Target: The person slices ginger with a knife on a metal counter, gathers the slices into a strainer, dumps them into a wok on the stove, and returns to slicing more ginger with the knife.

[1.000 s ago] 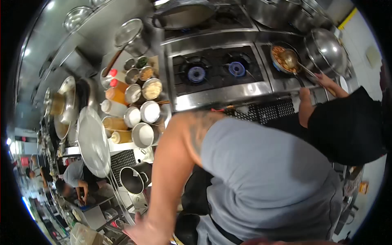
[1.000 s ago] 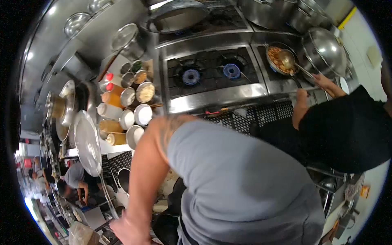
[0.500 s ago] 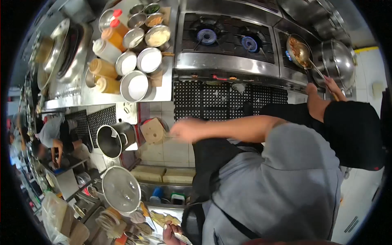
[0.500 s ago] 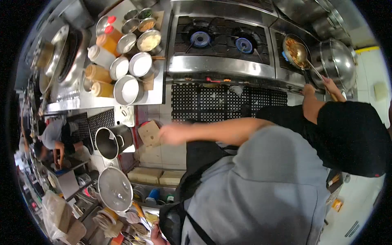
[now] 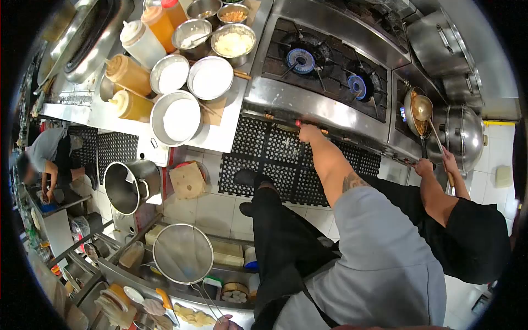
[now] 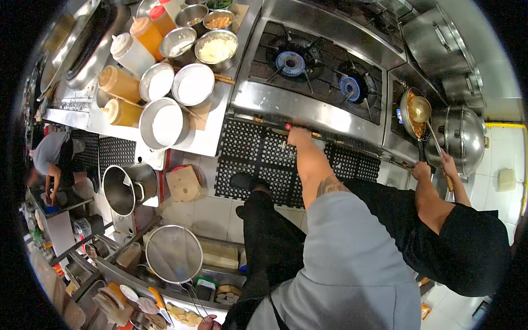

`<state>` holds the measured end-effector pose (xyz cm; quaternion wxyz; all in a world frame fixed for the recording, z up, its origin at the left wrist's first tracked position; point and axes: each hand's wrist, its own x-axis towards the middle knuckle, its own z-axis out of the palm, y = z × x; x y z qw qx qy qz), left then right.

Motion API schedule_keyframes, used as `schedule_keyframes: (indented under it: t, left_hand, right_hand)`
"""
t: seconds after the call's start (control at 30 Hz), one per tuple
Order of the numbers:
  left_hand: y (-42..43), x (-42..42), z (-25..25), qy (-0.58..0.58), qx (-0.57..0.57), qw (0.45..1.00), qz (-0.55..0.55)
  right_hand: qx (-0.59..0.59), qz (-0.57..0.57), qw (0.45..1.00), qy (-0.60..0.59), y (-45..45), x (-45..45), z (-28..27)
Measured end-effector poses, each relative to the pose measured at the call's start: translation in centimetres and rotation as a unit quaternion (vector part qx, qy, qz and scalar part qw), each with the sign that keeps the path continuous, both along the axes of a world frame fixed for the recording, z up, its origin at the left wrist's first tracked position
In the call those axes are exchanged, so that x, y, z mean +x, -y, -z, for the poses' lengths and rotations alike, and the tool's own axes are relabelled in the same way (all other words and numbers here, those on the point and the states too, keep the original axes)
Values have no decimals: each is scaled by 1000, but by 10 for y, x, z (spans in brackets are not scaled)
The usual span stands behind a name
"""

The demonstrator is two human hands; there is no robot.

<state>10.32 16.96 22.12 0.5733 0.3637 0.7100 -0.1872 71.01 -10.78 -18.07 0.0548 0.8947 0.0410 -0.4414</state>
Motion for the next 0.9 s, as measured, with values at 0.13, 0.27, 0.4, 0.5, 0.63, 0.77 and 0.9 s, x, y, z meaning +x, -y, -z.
schedule_keyframes:
  t: [0.13,0.27,0.4,0.5,0.63,0.77,0.9]
  left_hand:
    - [9,-28,20,57,45,997,-31]
    - [5,-29,18,53,45,998,-10]
    - [6,-27,18,48,52,997,-18]
    - [7,-6,8,20,49,998,-16]
    - [12,-12,13,35,59,997,-42]
    - [16,-7,10,9,48,998,-36]
    - [24,3,7,18,62,997,-41]
  right_hand:
    - [-12,-13,1000,-2,5,5,18]
    - [-24,-27,998,-44,7,11,16]
    - [-31,-14,999,-33,10,10,28]
    - [-29,-12,999,-26,9,7,20]
    - [-25,-17,1000,7,10,4,24]
    - [-30,-18,999,-18,12,6,28]
    - [-30,-12,999,-30,6,5,12]
